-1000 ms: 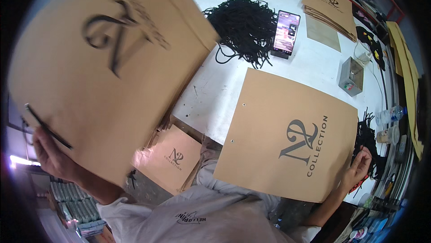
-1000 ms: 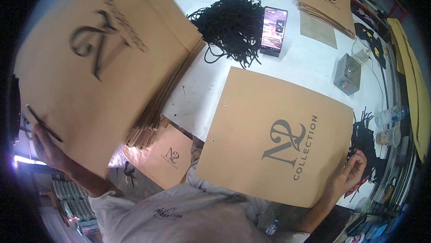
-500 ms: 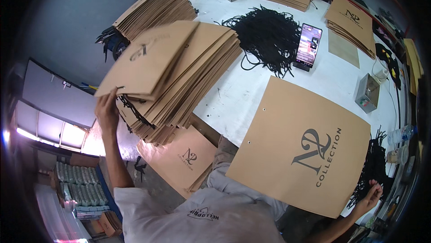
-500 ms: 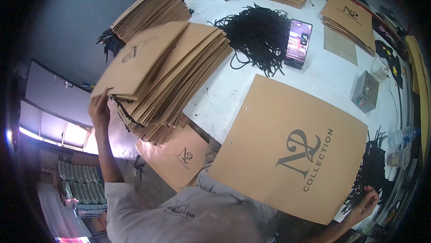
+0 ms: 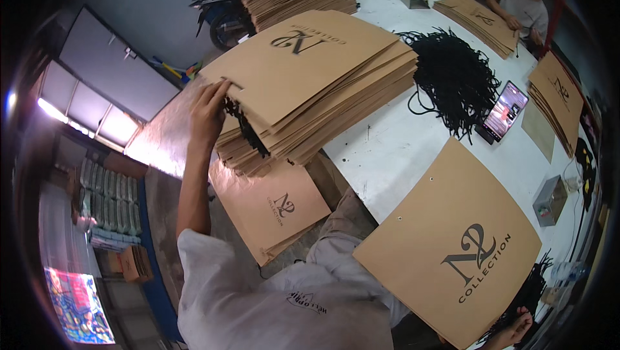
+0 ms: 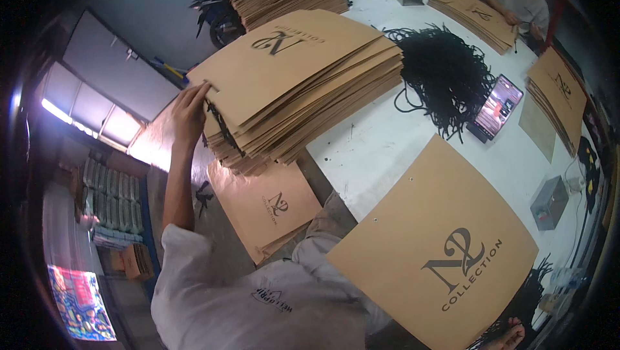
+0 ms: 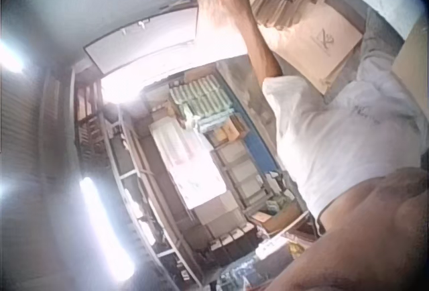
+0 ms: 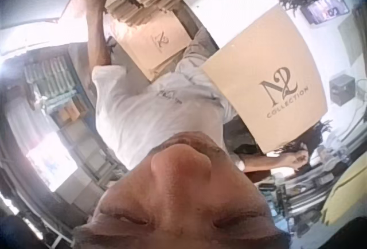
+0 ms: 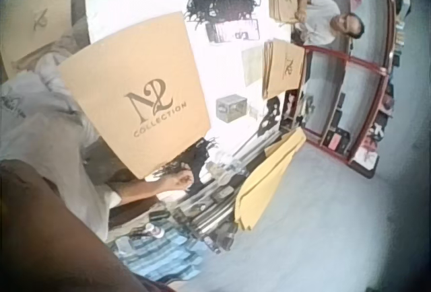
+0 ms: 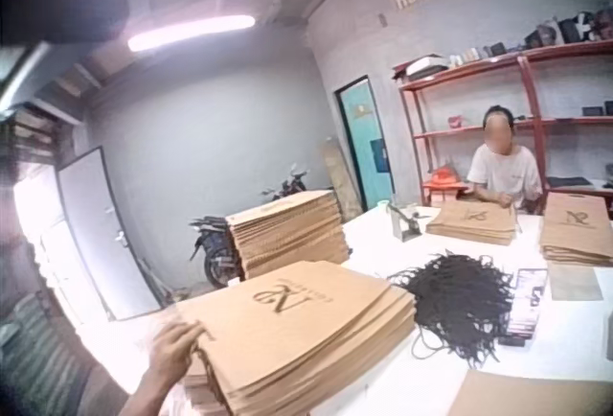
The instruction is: The person threads black cords through pre-punched holes in flat-packed paper bags, ties knots, and stacks the finished bags. They handle multiple bags sequentially, pulling cords through holes and securing them by hand.
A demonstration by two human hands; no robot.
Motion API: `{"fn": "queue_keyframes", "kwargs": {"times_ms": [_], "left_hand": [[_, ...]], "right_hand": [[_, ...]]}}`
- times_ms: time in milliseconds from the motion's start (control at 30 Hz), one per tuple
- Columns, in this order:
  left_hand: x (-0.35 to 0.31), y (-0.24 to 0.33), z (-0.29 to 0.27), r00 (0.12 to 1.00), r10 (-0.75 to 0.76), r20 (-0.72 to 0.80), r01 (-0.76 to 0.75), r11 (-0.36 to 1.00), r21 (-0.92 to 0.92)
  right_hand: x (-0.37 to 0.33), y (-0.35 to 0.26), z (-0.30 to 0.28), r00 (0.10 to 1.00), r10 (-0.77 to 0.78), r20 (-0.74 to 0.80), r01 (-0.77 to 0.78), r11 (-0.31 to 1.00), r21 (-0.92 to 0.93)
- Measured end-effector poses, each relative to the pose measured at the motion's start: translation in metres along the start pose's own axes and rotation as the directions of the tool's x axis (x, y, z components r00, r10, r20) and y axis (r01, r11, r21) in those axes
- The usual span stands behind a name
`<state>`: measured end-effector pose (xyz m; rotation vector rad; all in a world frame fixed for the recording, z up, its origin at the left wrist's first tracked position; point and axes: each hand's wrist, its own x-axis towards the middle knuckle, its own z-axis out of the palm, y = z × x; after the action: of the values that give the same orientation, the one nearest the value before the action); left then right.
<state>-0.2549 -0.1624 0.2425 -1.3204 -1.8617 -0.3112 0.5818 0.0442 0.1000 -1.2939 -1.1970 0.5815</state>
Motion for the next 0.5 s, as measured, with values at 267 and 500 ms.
{"fn": "queue_keyframes", "kwargs": {"times_ms": [267,500], "left_hand": [[-0.024,-0.002,0.025,0.993,-0.116,0.025,0.119,0.98,-0.162],[-0.028,-0.003,0.032,0.973,-0.2,-0.119,0.168,0.958,-0.231]], "right_hand": [[0.018,-0.012,-0.017,0.996,-0.018,-0.088,0.007,0.992,-0.126],[0.02,0.009,-0.042,0.976,0.062,-0.207,-0.097,0.982,-0.161]]}}
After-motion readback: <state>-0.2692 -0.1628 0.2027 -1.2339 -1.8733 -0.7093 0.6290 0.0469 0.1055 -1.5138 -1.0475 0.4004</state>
